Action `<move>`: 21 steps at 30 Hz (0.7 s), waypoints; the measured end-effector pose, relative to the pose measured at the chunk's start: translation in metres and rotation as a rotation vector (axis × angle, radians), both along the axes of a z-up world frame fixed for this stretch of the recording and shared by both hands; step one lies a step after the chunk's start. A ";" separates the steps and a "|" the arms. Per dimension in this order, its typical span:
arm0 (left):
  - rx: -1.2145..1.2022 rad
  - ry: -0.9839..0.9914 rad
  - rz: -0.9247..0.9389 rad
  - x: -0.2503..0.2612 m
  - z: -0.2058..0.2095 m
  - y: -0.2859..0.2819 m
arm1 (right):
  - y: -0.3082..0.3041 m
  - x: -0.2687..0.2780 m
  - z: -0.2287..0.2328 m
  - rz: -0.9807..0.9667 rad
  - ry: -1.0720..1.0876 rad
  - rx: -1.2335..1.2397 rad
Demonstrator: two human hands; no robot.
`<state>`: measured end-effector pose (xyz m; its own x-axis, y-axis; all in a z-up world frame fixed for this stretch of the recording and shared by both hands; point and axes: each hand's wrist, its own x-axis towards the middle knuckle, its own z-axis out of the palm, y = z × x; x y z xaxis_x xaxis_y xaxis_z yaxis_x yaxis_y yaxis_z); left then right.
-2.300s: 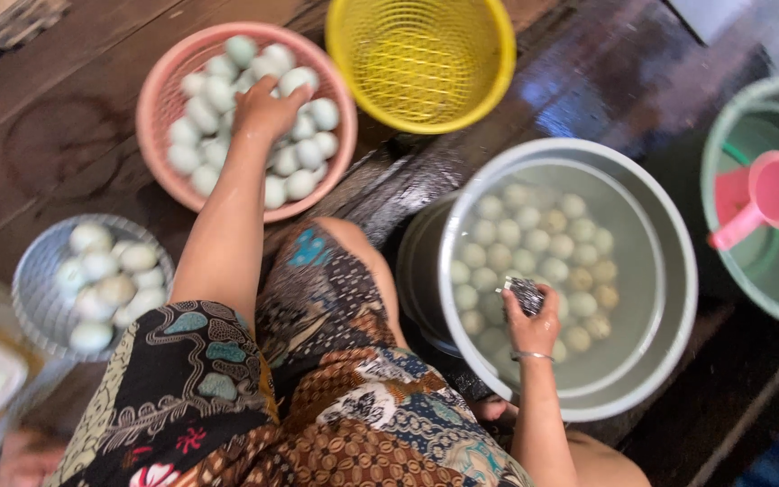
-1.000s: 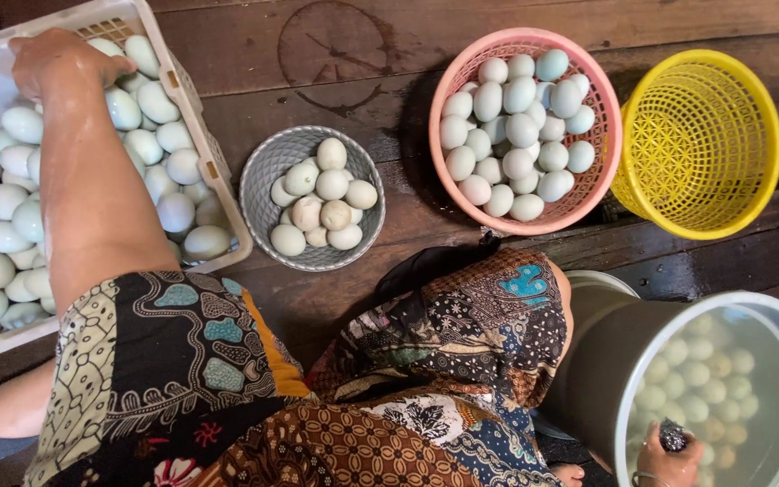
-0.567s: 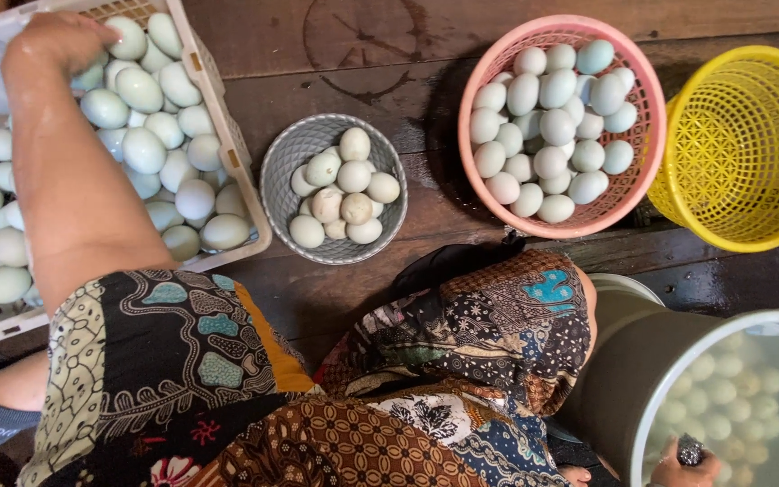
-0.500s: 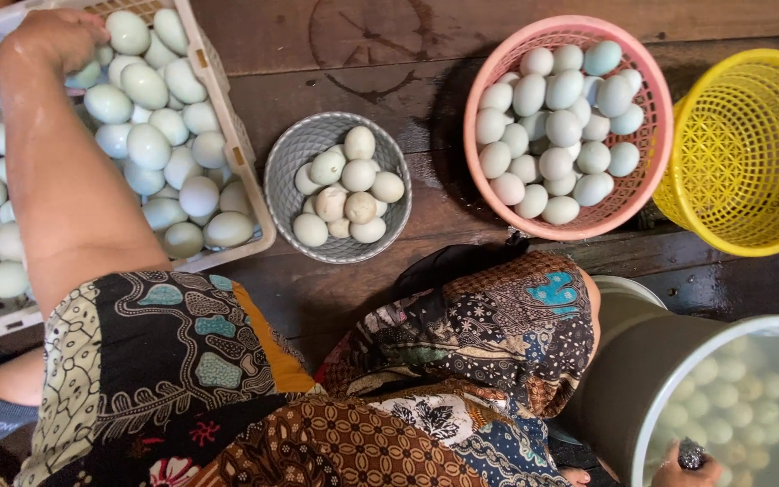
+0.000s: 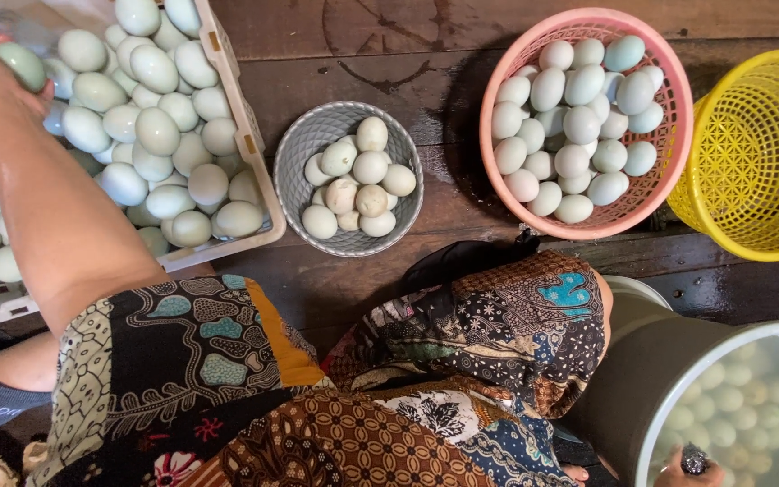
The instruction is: The person sits on a wooden floor and washes duck eggs in a metal basin filled with water. They use a steel wool scrubber to clean each egg individually, then place the cleaned eggs into a yellow basket. The person repeatedly picks up eggs from a crate and other baskets to continue the washing process.
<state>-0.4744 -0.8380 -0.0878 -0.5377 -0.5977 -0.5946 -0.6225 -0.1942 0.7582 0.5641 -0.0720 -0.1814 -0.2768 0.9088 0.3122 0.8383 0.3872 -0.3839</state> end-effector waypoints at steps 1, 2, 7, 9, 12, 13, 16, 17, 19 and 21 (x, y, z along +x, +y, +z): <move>-0.028 -0.085 0.003 0.002 -0.001 -0.006 | 0.000 0.000 -0.001 0.002 -0.001 0.001; -0.030 -0.085 0.004 -0.008 -0.033 -0.025 | -0.002 -0.002 -0.001 0.003 -0.002 -0.001; -0.501 0.625 -0.056 0.003 -0.100 -0.042 | -0.010 0.006 0.004 -0.005 -0.012 0.013; -0.565 0.645 -0.070 0.001 -0.123 -0.058 | -0.026 -0.017 0.032 -0.171 -0.229 -0.041; -0.764 0.505 -0.112 -0.004 -0.144 -0.076 | -0.043 -0.047 0.062 -0.362 -0.400 -0.200; -0.898 0.338 -0.133 -0.005 -0.147 -0.084 | -0.046 -0.057 0.071 -0.380 -0.354 -0.302; -0.758 0.277 -0.074 -0.001 -0.133 -0.068 | -0.031 -0.032 0.049 -0.245 -0.441 -0.133; -0.758 0.277 -0.078 0.000 -0.130 -0.062 | -0.033 -0.036 0.053 -0.249 -0.442 -0.134; -0.628 0.385 0.021 -0.001 -0.123 -0.051 | -0.038 -0.044 0.063 -0.281 -0.437 -0.226; -0.591 0.378 0.013 0.005 -0.117 -0.045 | -0.045 -0.058 0.078 -0.300 -0.427 -0.271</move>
